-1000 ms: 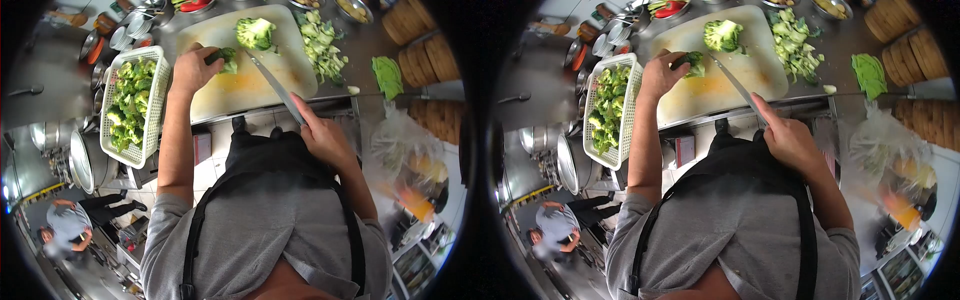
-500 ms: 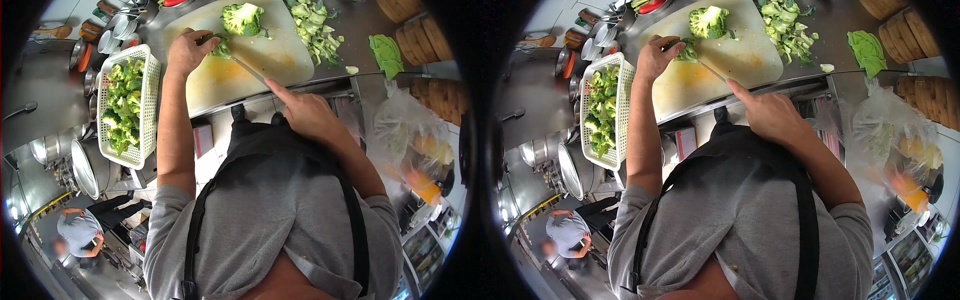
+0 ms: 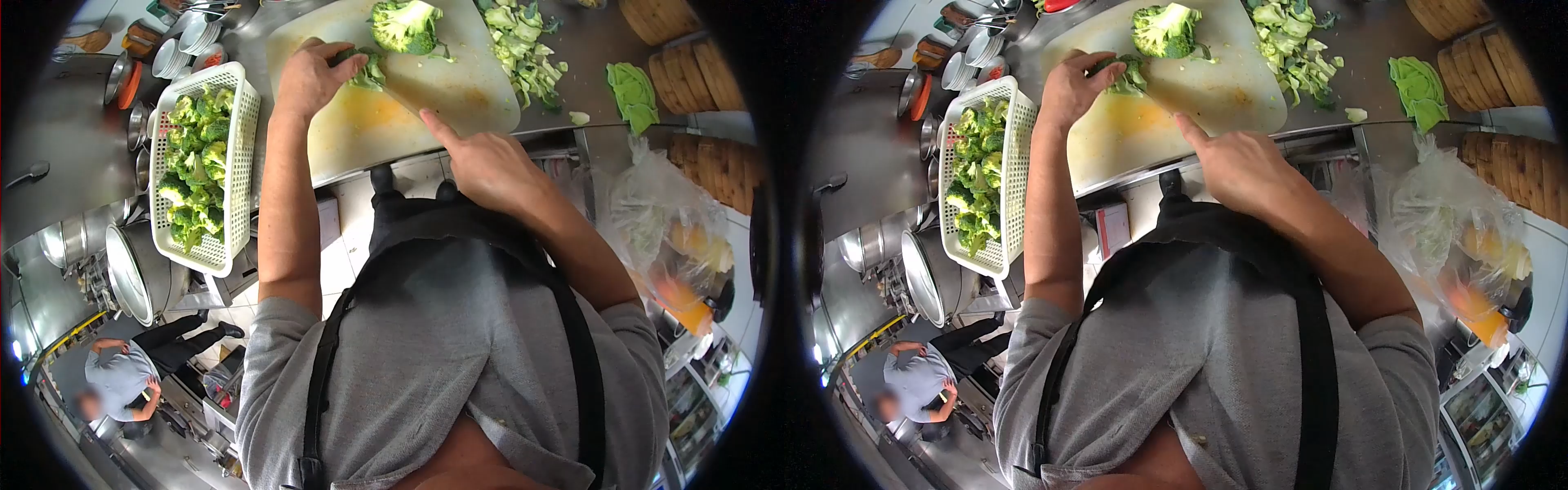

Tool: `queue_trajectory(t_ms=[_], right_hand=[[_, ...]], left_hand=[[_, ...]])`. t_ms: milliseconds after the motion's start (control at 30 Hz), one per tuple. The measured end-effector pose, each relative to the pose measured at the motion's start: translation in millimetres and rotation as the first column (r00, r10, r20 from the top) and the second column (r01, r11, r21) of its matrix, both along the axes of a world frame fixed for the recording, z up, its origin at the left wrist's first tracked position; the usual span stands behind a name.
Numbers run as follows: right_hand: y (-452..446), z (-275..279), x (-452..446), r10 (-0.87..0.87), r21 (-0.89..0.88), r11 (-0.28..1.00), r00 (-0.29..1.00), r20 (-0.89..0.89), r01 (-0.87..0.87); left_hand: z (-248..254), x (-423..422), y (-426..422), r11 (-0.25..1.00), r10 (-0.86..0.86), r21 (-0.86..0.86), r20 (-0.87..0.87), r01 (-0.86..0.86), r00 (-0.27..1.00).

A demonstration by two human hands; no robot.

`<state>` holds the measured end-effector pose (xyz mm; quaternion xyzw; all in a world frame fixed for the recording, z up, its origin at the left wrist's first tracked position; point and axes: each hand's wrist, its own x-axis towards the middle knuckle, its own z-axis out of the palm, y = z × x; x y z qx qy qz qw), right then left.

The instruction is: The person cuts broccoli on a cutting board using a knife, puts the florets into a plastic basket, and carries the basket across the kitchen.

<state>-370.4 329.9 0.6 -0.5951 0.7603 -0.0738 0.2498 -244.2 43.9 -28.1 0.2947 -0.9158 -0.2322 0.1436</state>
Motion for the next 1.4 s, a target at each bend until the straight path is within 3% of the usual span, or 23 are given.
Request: queue_trajectory(t_ms=[67,133,167,233,500,567,633,667,700,767,900,933,1133,1400], right_hand=[[-2.2,3.3,-5.0,-0.008,0.049,0.999,1.000,-0.004,0.008],[6.8,10.4,-18.5,-0.141,0.047,0.990,0.968,0.210,0.134],[10.2,12.7,-23.7,-0.135,0.045,0.991,0.968,0.214,0.128],[21.3,14.3,-28.1,-0.261,0.182,0.958,0.936,0.236,0.221],[53.6,18.6,-13.0,-0.115,0.035,0.993,0.974,0.195,0.110],[52.0,23.3,-9.3,-0.089,0.030,0.996,0.977,0.193,0.085],[50.7,24.6,-6.6,-0.084,0.024,0.996,0.977,0.197,0.080],[49.9,23.8,-5.1,-0.080,0.024,0.997,0.977,0.198,0.077],[48.6,22.3,-4.6,-0.082,0.024,0.997,0.977,0.197,0.079],[46.5,23.3,-4.2,-0.092,0.022,0.996,0.977,0.191,0.090],[45.8,21.9,-1.9,-0.089,0.021,0.996,0.974,0.211,0.086],[45.6,19.2,-1.6,-0.068,-0.005,0.997,0.975,0.212,0.071],[38.8,10.4,4.9,-0.087,0.035,0.996,0.976,0.199,0.081],[28.6,18.7,9.6,-0.055,0.136,0.990,0.985,0.164,0.033]], left_hand=[[5.3,13.0,4.9,1.000,-0.004,-0.018,-0.004,0.004,1.000],[8.5,33.9,19.3,1.000,0.015,0.011,-0.011,-0.015,1.000],[5.8,43.2,26.4,1.000,0.021,0.009,-0.007,-0.021,1.000],[-3.9,63.1,42.4,0.997,0.073,0.001,-0.099,-0.074,0.992],[-17.1,81.9,54.0,0.980,0.197,0.049,-0.148,-0.192,0.969],[-17.7,81.3,50.8,0.984,0.180,0.022,-0.152,-0.179,0.972],[-18.1,77.9,46.2,0.985,0.039,-0.155,-0.189,-0.069,0.981],[-19.3,77.4,42.3,0.999,0.035,-0.019,-0.143,-0.038,0.989],[-13.7,75.9,44.5,0.999,0.035,-0.018,-0.144,-0.038,0.989],[-1.1,68.7,49.4,0.997,0.071,0.025,0.049,-0.072,0.996],[8.4,60.6,76.4,0.988,0.147,0.026,0.154,-0.152,0.977],[-4.3,61.5,78.3,0.986,0.161,-0.043,0.073,-0.158,0.984],[-7.0,54.7,105.9,0.952,0.306,-0.025,0.073,-0.305,0.949],[-7.4,55.4,104.9,0.955,0.293,0.020,0.079,-0.296,0.953]])
